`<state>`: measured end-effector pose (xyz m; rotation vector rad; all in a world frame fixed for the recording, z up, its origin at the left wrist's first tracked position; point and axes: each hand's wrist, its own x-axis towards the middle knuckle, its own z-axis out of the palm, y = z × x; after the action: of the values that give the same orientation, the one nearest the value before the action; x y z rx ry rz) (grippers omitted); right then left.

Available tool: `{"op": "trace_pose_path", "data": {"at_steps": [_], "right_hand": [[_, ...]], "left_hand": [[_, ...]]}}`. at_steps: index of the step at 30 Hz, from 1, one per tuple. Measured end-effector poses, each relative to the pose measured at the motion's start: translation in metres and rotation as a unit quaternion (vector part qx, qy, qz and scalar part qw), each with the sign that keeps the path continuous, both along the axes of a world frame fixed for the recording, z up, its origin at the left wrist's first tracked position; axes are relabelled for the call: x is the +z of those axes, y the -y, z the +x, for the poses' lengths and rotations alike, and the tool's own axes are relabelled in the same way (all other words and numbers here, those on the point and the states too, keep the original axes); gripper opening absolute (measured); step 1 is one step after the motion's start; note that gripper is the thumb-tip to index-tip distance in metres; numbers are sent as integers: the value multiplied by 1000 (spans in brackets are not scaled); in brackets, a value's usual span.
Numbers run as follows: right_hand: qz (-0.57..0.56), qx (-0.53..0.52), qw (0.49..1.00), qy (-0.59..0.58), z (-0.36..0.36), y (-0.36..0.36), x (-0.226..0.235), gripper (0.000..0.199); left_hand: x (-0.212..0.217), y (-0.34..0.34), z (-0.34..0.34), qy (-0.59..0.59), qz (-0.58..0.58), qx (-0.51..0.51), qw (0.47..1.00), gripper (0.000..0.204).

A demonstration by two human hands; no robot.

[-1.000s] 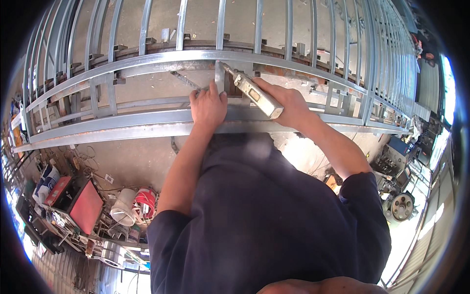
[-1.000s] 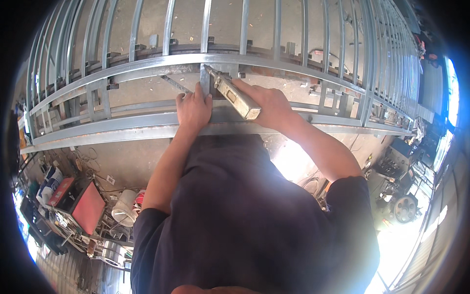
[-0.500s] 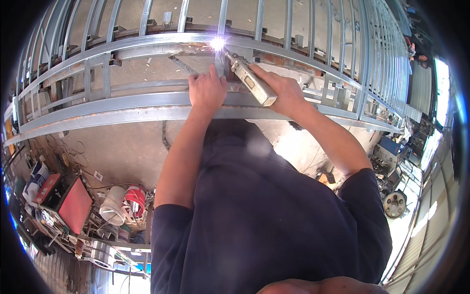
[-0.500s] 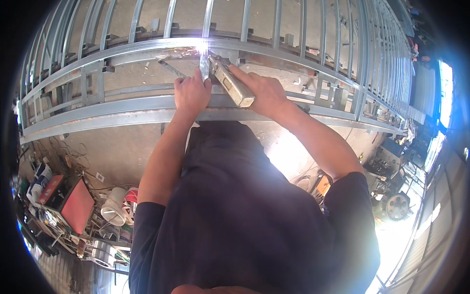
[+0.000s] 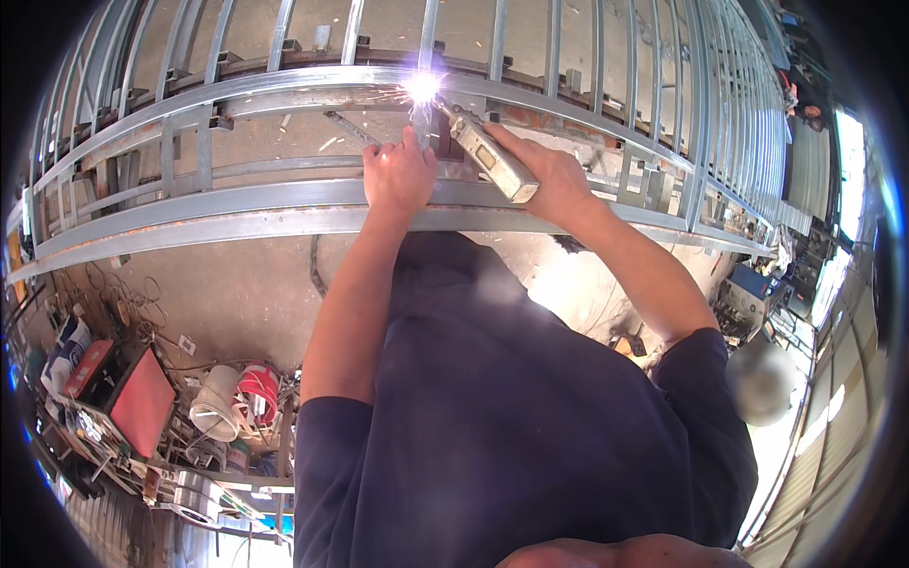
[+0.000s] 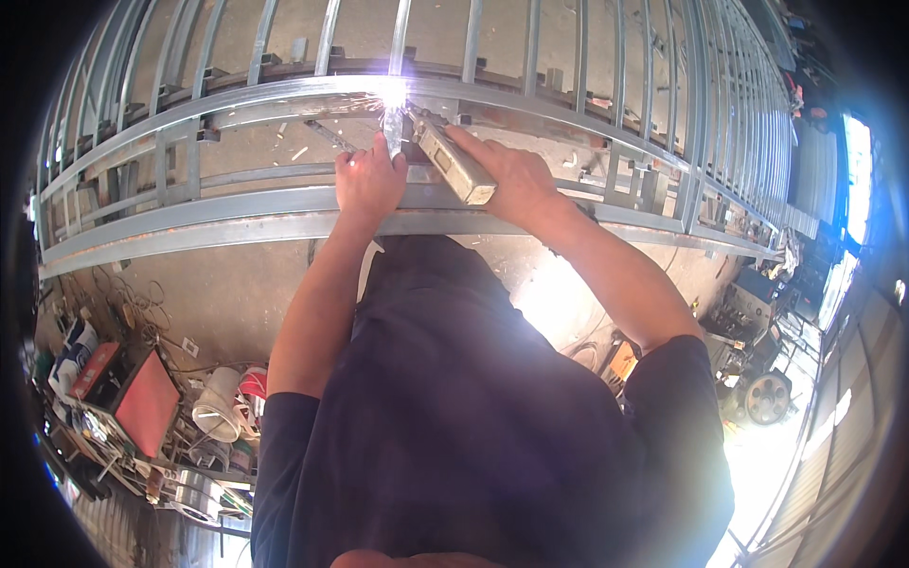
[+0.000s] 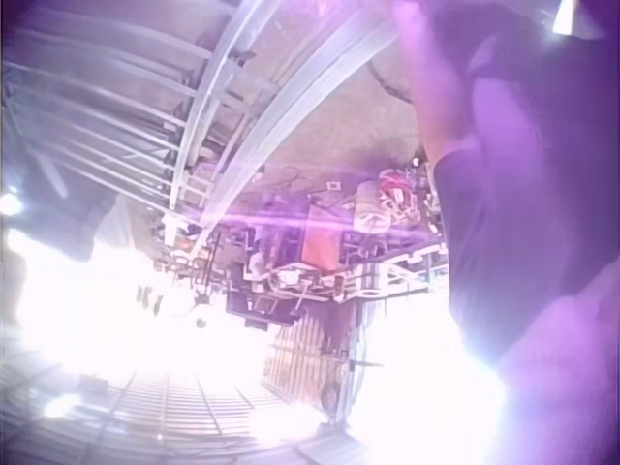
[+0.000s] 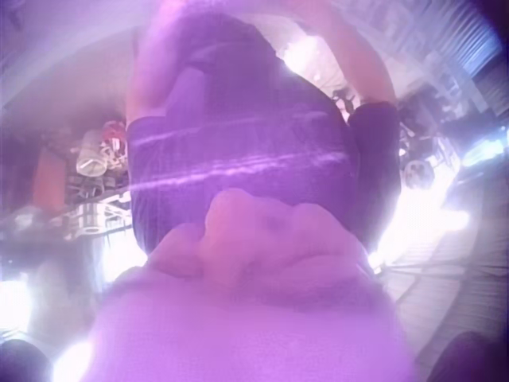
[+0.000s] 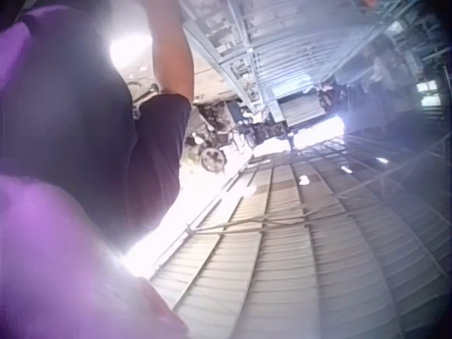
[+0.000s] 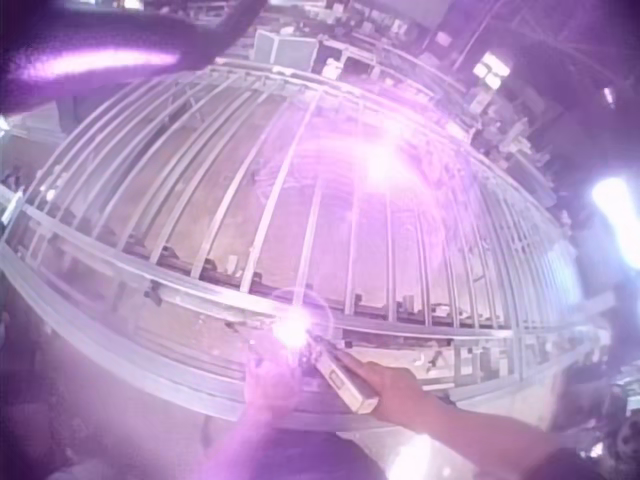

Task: The person welds a metal frame structure using a handheld welding torch. They position metal bars, apply welds at joints, and move along the frame to complete multiple welds. The person adjusts the frame and continues welding different sections.

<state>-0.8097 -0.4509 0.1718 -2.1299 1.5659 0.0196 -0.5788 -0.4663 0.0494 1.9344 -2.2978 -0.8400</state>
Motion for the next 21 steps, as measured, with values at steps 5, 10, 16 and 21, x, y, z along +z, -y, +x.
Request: {"op": "trace_pose_path", "data": {"at_steps": [5,10,16,21], "right_hand": [[2,-6,1000,6,-1,-2,4,89],[74,-68,995,28,-15,-15,31,90],[92,-96,991,-5,-42,-29,32,90],[48,-68,996,23,-51,-28,26,94]], "left_hand": [[0,0,-1,3,-23,7,1000,58],[-7,-1,-2,-2,-35,14,999,59],[-6,-1,-2,-9,-43,13,999,58],[-10,-2,-2,8,-55,8,998,57]]}}
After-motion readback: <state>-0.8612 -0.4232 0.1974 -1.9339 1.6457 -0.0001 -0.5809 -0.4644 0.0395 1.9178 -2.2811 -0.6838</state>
